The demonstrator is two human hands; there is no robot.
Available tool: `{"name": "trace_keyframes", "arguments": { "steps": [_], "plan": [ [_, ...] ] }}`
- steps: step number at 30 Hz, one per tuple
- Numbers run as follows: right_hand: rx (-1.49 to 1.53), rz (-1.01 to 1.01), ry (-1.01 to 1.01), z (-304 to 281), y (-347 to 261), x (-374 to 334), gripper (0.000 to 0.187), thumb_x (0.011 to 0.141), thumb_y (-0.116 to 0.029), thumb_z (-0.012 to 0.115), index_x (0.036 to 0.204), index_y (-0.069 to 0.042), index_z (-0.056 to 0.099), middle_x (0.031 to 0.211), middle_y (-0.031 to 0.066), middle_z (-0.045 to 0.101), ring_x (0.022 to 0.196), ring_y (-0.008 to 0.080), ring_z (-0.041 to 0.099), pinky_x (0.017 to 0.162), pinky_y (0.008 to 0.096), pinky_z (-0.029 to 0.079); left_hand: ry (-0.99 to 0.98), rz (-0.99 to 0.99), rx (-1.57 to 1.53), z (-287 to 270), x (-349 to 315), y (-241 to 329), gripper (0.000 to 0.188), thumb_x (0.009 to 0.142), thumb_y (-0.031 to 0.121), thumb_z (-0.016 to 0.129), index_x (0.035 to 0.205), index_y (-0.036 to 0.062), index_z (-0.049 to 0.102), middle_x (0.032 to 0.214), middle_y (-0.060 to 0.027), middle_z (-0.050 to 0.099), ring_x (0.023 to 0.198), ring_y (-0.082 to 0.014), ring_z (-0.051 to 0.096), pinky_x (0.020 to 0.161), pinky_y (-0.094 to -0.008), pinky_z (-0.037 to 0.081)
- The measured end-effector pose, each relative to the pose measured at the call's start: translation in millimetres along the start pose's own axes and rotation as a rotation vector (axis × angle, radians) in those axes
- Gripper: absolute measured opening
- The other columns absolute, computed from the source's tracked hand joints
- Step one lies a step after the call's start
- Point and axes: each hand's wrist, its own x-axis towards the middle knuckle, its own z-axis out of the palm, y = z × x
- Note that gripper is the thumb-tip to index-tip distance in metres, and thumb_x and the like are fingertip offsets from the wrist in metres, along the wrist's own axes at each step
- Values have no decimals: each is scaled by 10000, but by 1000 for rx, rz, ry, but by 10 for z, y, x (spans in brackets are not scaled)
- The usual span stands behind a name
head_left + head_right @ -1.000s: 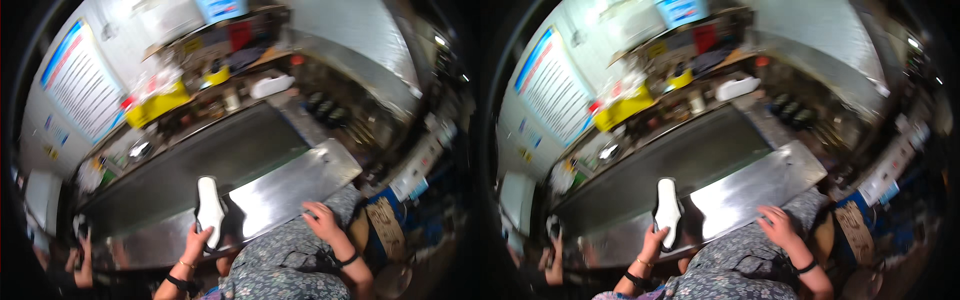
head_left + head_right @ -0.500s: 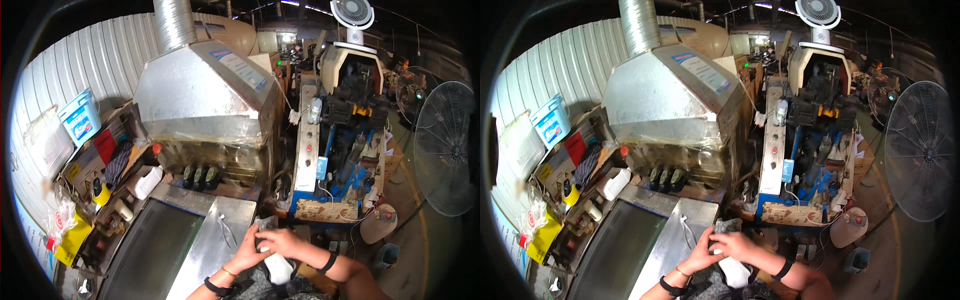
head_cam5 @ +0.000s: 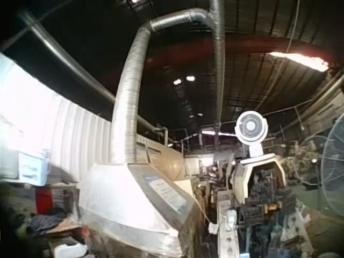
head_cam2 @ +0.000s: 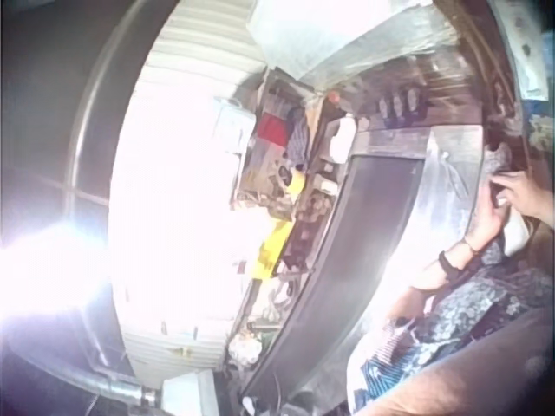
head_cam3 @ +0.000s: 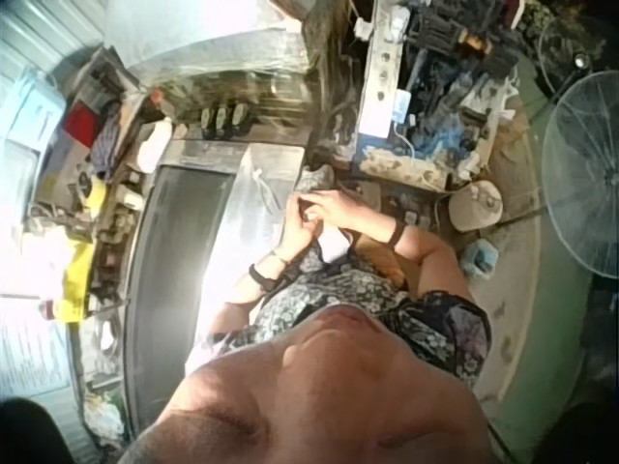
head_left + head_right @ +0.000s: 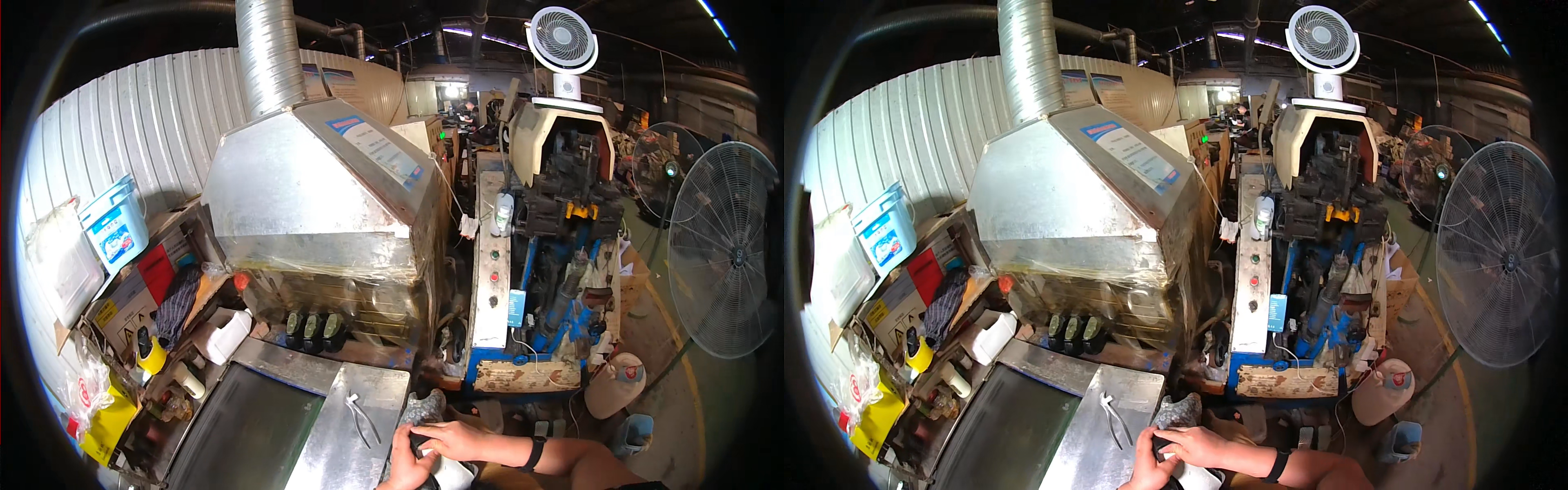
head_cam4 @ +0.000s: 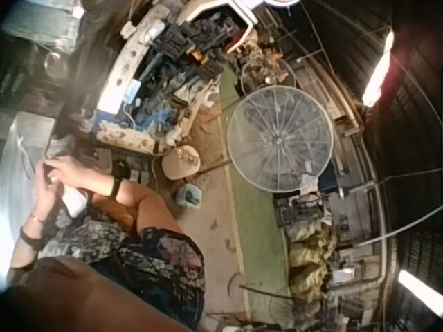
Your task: Operating a shoe-lasting machine to shape shoes on a production line.
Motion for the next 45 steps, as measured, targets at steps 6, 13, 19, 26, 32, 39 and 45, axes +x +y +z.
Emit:
{"name": "trace_keyframes", "arguments": {
  "steps": [6, 13, 19, 26, 32, 39, 45],
  "plan": [
    [-122, -78, 187, 40, 159, -62, 441, 922, -173, 623, 1345, -74, 552, 1209, 193, 656, 1005, 349, 684, 826, 398, 558, -153, -24, 26, -88, 60, -210, 691, 740, 149, 795, 1290, -51, 426, 1206, -234, 517, 1136, -398, 524, 1004, -434, 426],
    [93, 504, 308, 435, 320, -762, 346, 959, -195, 619, 1266, -34, 601, 1084, 160, 699, 987, 172, 652, 846, 335, 520, -325, -283, -125, -226, 373, -427, 668, 793, 197, 813, 1350, 9, 496, 1444, -221, 455, 1351, -324, 435, 1107, -373, 367],
    [417, 608, 151, 133, 350, -685, 399, 998, -376, 582, 1081, 1, 683, 969, 39, 692, 883, 115, 580, 786, 287, 483, -292, -617, -603, -424, 349, -420, 590, 860, 102, 746, 1376, 46, 463, 1247, -72, 578, 1112, -168, 565, 963, -303, 469],
    [297, 840, -25, 427, 259, -358, 715, 1003, -601, 353, 1246, 22, 606, 1164, 213, 665, 1109, 342, 616, 985, 414, 458, -234, -723, -711, -336, 40, -587, 589, 880, 99, 728, 1378, 2, 429, 1198, -87, 599, 1107, -169, 559, 975, -286, 450],
    [-748, 363, -130, 367, 233, -180, 439, 1011, -331, 394, 1058, 21, 651, 1041, 203, 700, 917, 414, 677, 813, 477, 534, -301, -703, -611, -297, 215, -614, 566, 896, 125, 721, 1371, 5, 438, 1158, -96, 620, 1078, -173, 571, 940, -284, 466],
    [-318, 187, 149, 81, 187, -609, 503, 1010, -317, 445, 1382, 21, 460, 1379, 255, 493, 1283, 381, 471, 1078, 426, 363, -427, -706, -611, -362, 243, -602, 595, 915, 150, 716, 1406, 25, 404, 1198, -74, 597, 1115, -156, 541, 971, -288, 446],
    [-436, 360, 51, 452, 260, -910, 507, 991, -322, 536, 1327, 55, 485, 1120, 217, 678, 825, 431, 654, 753, 479, 533, -447, -630, -513, -340, 261, -682, 581, 906, 182, 730, 1377, 10, 436, 1182, -81, 606, 1084, -157, 557, 945, -274, 458]
  ]
}}
